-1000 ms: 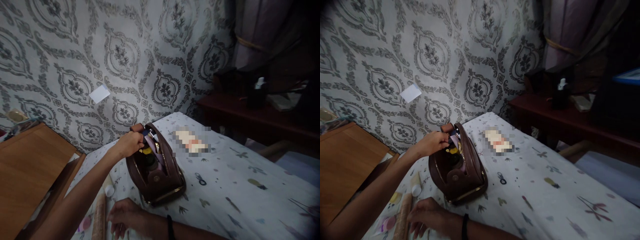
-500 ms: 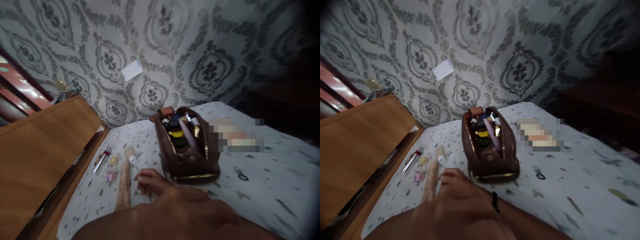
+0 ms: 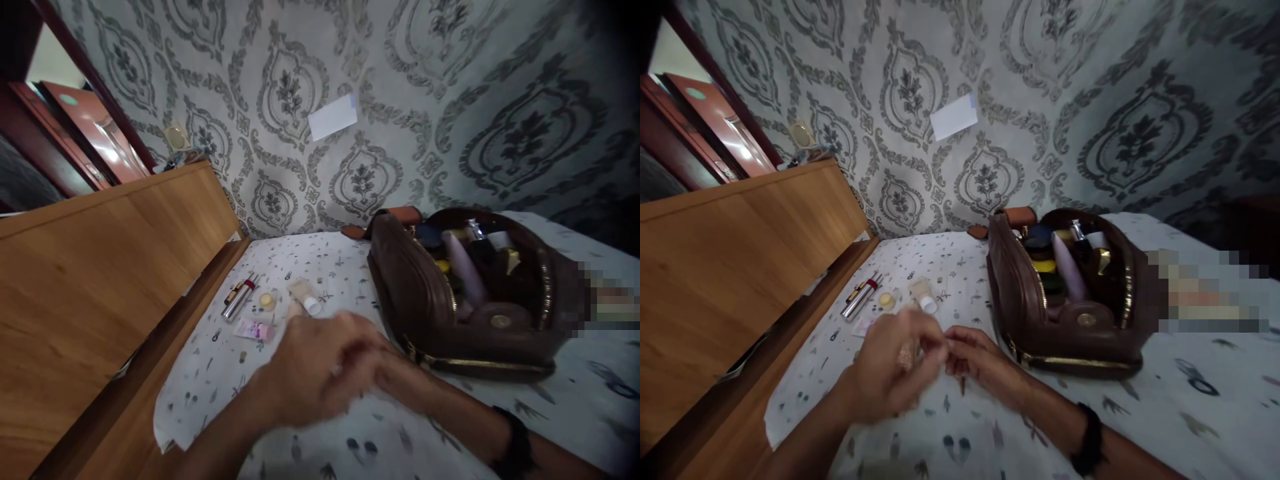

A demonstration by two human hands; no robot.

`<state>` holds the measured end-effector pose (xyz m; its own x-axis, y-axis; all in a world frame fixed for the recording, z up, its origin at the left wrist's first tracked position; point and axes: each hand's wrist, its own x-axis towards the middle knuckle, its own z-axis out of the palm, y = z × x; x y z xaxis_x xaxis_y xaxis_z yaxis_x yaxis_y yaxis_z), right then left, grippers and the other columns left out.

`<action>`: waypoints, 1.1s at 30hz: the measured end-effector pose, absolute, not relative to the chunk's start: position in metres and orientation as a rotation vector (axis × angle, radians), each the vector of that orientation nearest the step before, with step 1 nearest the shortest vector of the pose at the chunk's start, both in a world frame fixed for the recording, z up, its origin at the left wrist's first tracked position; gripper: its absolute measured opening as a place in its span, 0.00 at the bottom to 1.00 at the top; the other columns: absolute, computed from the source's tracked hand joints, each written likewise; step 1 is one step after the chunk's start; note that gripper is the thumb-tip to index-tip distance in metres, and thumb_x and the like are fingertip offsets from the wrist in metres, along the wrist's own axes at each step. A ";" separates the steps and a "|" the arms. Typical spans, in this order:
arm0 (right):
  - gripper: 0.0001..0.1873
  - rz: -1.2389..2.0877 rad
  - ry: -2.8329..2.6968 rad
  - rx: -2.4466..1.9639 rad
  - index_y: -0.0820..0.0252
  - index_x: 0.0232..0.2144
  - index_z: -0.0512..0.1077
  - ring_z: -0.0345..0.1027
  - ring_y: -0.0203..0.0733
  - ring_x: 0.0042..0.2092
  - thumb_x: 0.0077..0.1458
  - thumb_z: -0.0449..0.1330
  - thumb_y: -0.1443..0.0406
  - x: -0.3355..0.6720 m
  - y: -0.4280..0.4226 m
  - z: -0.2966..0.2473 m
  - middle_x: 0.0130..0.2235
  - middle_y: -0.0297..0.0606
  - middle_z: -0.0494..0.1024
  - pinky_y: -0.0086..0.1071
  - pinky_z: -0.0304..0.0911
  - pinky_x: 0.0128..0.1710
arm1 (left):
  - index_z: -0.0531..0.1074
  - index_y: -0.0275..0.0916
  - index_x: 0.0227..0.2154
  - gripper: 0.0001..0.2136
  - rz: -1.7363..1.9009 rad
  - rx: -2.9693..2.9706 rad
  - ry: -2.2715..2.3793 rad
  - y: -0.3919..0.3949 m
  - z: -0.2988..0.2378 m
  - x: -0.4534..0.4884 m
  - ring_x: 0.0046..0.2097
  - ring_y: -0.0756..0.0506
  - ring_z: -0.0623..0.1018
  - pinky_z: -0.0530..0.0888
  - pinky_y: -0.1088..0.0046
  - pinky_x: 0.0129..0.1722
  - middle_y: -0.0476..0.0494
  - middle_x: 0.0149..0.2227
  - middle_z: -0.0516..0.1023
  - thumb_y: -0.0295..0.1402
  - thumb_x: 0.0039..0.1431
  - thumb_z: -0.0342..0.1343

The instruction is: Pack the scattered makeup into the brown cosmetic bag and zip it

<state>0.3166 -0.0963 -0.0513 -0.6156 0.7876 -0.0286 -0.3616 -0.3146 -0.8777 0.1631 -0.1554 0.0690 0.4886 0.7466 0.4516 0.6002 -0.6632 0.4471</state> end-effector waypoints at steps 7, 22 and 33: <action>0.26 1.935 -1.307 -0.831 0.62 0.32 0.77 0.66 0.33 0.27 0.42 0.71 0.46 0.313 -0.101 -0.058 0.28 0.35 0.75 0.29 0.59 0.28 | 0.70 0.40 0.35 0.06 0.920 1.906 2.305 -0.054 0.007 0.012 0.43 0.44 0.75 0.68 0.70 0.42 0.43 0.38 0.78 0.26 0.60 0.50; 0.26 1.834 -1.372 -0.843 0.61 0.30 0.75 0.65 0.35 0.27 0.45 0.67 0.44 0.288 -0.115 -0.061 0.26 0.34 0.74 0.30 0.58 0.29 | 0.74 0.33 0.34 0.09 0.642 1.352 2.172 0.014 -0.031 -0.107 0.31 0.50 0.76 0.74 0.72 0.32 0.49 0.30 0.76 0.36 0.61 0.60; 0.25 1.836 -1.280 -0.853 0.60 0.30 0.76 0.66 0.35 0.27 0.43 0.69 0.44 0.295 -0.118 -0.064 0.27 0.35 0.76 0.30 0.59 0.29 | 0.71 0.34 0.48 0.14 1.049 1.161 2.123 0.008 -0.027 -0.096 0.43 0.45 0.78 0.78 0.63 0.41 0.42 0.46 0.76 0.38 0.65 0.56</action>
<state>0.2952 -0.1179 -0.0644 -0.5145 0.8504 -0.1102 -0.1905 -0.2386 -0.9522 -0.0959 0.0083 -0.0273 -0.5123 0.8567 -0.0605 0.4723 0.3399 0.8133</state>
